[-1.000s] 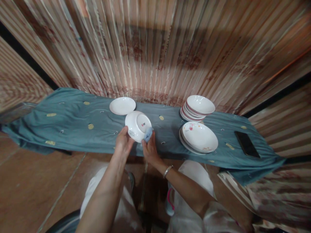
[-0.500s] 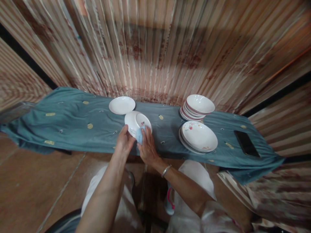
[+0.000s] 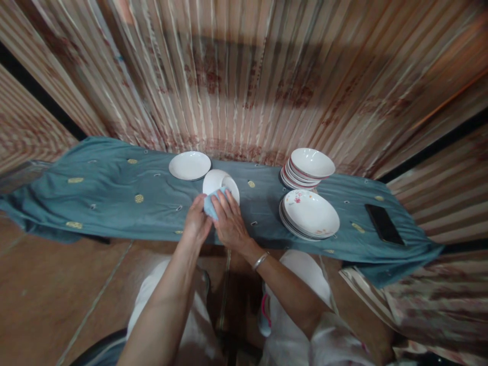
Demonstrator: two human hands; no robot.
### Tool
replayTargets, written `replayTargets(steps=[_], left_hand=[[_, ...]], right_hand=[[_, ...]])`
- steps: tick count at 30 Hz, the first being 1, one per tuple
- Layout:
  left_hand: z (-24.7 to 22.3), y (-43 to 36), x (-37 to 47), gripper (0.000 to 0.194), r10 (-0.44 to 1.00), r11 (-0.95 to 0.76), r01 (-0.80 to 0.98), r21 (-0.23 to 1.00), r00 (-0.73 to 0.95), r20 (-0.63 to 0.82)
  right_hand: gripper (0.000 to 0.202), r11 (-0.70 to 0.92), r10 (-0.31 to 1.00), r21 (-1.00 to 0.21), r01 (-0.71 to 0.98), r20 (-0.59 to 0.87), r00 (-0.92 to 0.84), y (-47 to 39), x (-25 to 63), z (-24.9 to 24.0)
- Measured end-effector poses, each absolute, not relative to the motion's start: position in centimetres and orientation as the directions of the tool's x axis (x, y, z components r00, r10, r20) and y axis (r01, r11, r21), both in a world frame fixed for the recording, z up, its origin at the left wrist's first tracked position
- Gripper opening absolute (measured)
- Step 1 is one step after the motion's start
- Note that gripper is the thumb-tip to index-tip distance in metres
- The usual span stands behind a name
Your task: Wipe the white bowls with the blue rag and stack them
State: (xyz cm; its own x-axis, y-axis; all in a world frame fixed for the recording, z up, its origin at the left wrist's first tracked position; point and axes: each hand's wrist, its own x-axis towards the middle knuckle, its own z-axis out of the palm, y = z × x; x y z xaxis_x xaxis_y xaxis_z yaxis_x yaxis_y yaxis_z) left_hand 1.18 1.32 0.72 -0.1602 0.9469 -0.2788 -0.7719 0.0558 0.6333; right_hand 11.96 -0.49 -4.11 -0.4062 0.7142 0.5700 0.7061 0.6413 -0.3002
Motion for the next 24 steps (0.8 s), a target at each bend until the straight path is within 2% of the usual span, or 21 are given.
replayTargets(steps=[5, 13, 20, 24], left_hand=[[0.9, 1.0, 1.6, 0.004, 0.975, 0.065, -0.708, 0.703, -0.105, -0.196], [0.5, 0.9, 1.9, 0.028, 0.996, 0.058, -0.633, 0.772, -0.017, -0.089], [0.5, 0.9, 1.9, 0.037, 0.995, 0.082, -0.583, 0.808, 0.006, -0.097], [0.5, 0.9, 1.8, 0.040, 0.995, 0.093, -0.556, 0.826, 0.012, -0.104]], right_hand=[[0.053, 0.620, 0.722, -0.325, 0.714, 0.592, -0.358, 0.1, 12.1, -2.5], [0.053, 0.570, 0.740, -0.374, 0.731, 0.621, -0.259, 2.0, 12.8, -0.7], [0.049, 0.542, 0.762, -0.450, 0.710, 0.620, -0.188, 3.4, 13.3, 0.1], [0.048, 0.522, 0.780, -0.541, 0.660, 0.615, -0.113, 4.8, 14.0, 0.1]])
